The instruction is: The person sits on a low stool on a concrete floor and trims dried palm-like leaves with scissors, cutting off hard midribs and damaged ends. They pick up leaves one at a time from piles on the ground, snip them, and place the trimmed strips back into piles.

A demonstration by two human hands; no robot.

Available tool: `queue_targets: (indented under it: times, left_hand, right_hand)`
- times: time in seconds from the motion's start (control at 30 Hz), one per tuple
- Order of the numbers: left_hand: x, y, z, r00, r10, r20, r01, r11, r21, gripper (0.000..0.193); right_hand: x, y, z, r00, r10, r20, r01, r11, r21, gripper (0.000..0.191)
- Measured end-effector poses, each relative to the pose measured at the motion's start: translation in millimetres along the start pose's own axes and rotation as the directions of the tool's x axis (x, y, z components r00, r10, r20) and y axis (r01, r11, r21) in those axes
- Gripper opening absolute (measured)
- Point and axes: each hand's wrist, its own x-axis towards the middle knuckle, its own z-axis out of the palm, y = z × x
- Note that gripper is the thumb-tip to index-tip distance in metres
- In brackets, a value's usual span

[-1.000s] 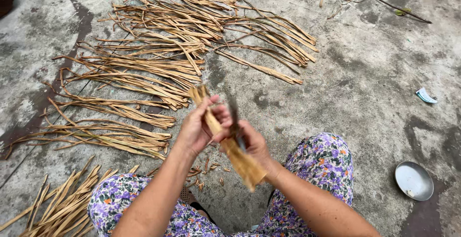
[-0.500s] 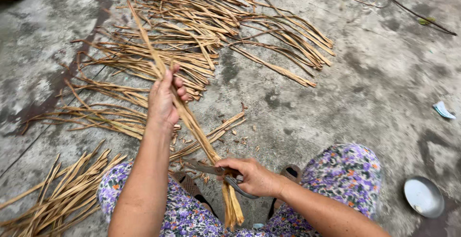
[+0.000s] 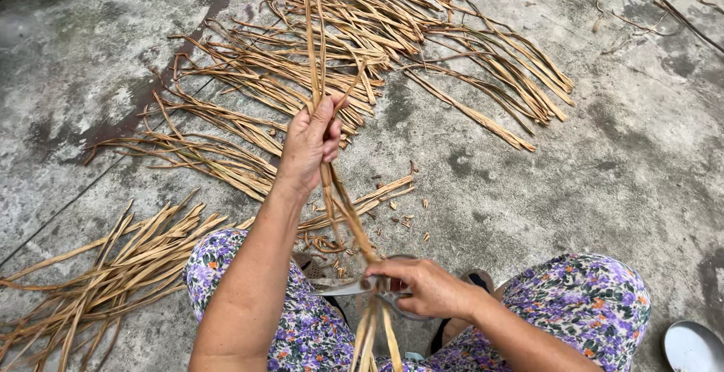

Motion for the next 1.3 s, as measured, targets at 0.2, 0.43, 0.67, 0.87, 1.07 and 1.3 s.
queue_targets:
  times: [0.2,0.43,0.67,0.87,1.07,1.3]
  left_hand:
    - [-8,-7,6,1.000,0.008,0.003,-0.008,0.984,0.177,0.032]
    - [-27,-30,36,0.991,-0.077,0.107,0.029,0.918,0.395,0.031]
    - [-35,-44,49,0.966,-0.135,0.220,0.003,0.858,0.513,0.034]
    - [-34,-42,51,0.968,-0.171,0.183,0.066,0.879,0.471,0.039]
    - [-33,-34,40,0.928,-0.257,0.268,0.104,0.872,0.478,0.040]
    - [-40,-28,35,0.831,-0.372,0.415,0.084,0.820,0.566,0.042]
  right_hand:
    - [-11,9,-35,0.907,0.136,-0.398,-0.089,0.987,0.133,0.057]
    - [-24,-1,-66,0.775,0.257,-0.577,-0.052,0.936,0.348,0.073]
    - [-25,6,-59,0.743,0.311,-0.593,-0.034,0.902,0.430,0.062]
    - [-28,16,-58,0.655,0.381,-0.652,-0.037,0.879,0.476,0.056]
    - [-42,22,-86,0.606,0.225,-0.763,0.118,0.923,0.366,0.056]
    - [-56,23,-103,0.599,0.190,-0.778,0.166,0.921,0.353,0.066]
